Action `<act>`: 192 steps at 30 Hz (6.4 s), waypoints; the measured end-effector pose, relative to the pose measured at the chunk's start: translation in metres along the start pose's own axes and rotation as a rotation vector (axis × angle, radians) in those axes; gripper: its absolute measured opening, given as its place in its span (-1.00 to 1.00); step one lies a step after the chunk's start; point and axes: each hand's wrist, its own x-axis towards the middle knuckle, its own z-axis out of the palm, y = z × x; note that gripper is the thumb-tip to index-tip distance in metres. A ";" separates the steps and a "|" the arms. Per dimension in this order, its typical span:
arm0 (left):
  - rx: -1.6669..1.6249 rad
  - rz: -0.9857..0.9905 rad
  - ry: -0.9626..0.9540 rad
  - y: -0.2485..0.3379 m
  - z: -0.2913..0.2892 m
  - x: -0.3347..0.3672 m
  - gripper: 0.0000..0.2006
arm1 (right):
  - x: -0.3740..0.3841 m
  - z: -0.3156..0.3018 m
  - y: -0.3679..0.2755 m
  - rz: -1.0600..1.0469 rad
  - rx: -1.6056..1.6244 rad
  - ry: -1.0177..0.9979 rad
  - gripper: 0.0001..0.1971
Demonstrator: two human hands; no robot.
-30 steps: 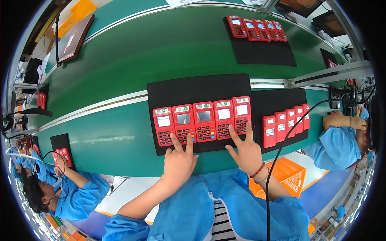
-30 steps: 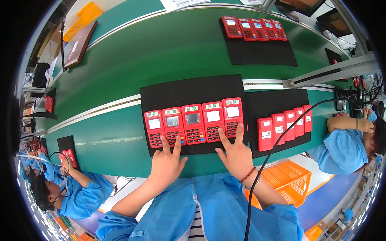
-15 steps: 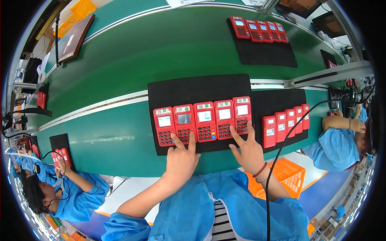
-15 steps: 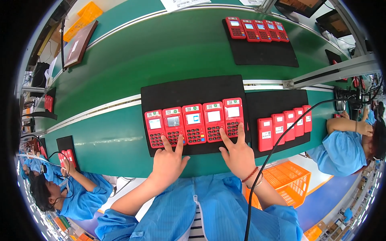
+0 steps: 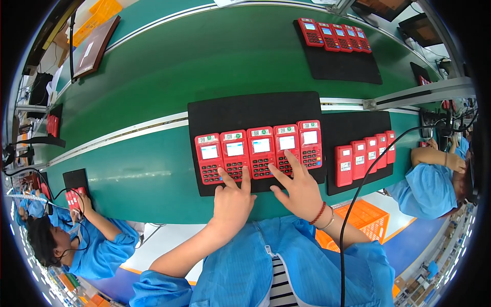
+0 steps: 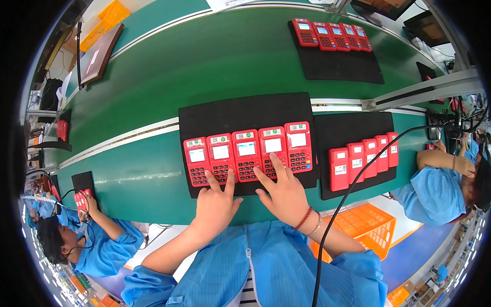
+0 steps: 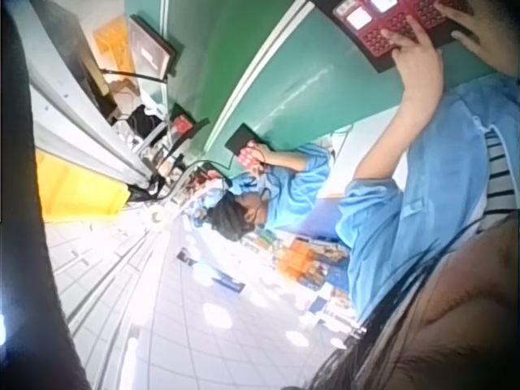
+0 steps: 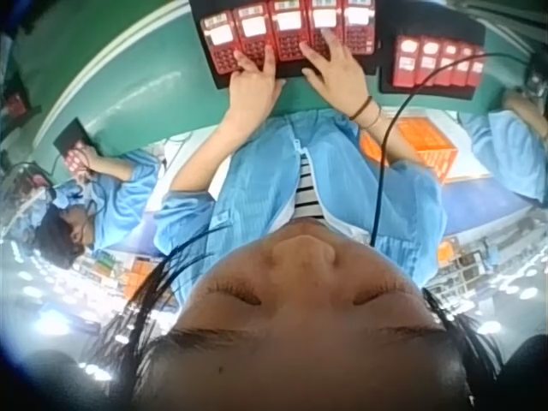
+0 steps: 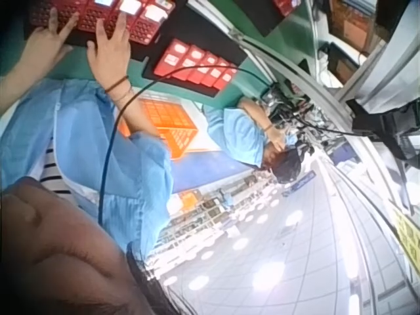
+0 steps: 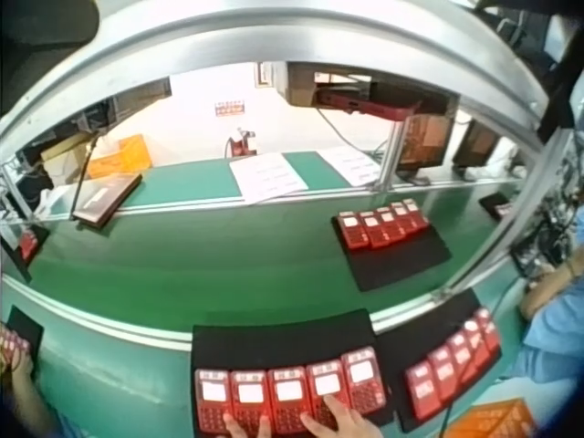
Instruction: The person tests and configures handheld electronic devices by hand, working on a production line.
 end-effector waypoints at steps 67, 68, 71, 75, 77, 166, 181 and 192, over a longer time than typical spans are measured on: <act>-0.932 -0.389 0.438 -0.093 0.052 0.010 -0.14 | 0.004 -0.012 0.079 0.576 0.674 0.344 -0.76; -0.928 -0.397 0.437 -0.092 0.051 0.009 -0.14 | 0.001 -0.013 0.082 0.603 0.725 0.378 -0.74; -0.980 -0.410 0.448 -0.088 0.050 0.012 -0.14 | -0.004 -0.012 0.097 0.678 0.812 0.346 -0.70; -1.004 -0.387 0.469 -0.086 0.048 0.016 -0.13 | -0.003 -0.018 0.100 0.749 0.931 0.301 -0.71; -0.999 -0.370 0.465 -0.087 0.048 0.014 -0.13 | 0.002 -0.022 0.092 0.769 0.854 0.281 -0.71; -0.760 -0.151 0.397 0.001 0.016 0.058 -0.35 | 0.019 -0.001 0.052 0.369 0.415 0.243 -0.75; -0.780 -0.040 0.598 -0.013 0.020 0.032 -0.42 | -0.018 -0.015 0.079 0.527 0.674 0.430 -0.64; -0.747 -0.360 0.647 -0.083 0.038 -0.005 -0.57 | -0.010 -0.009 0.101 0.646 0.883 0.216 -0.51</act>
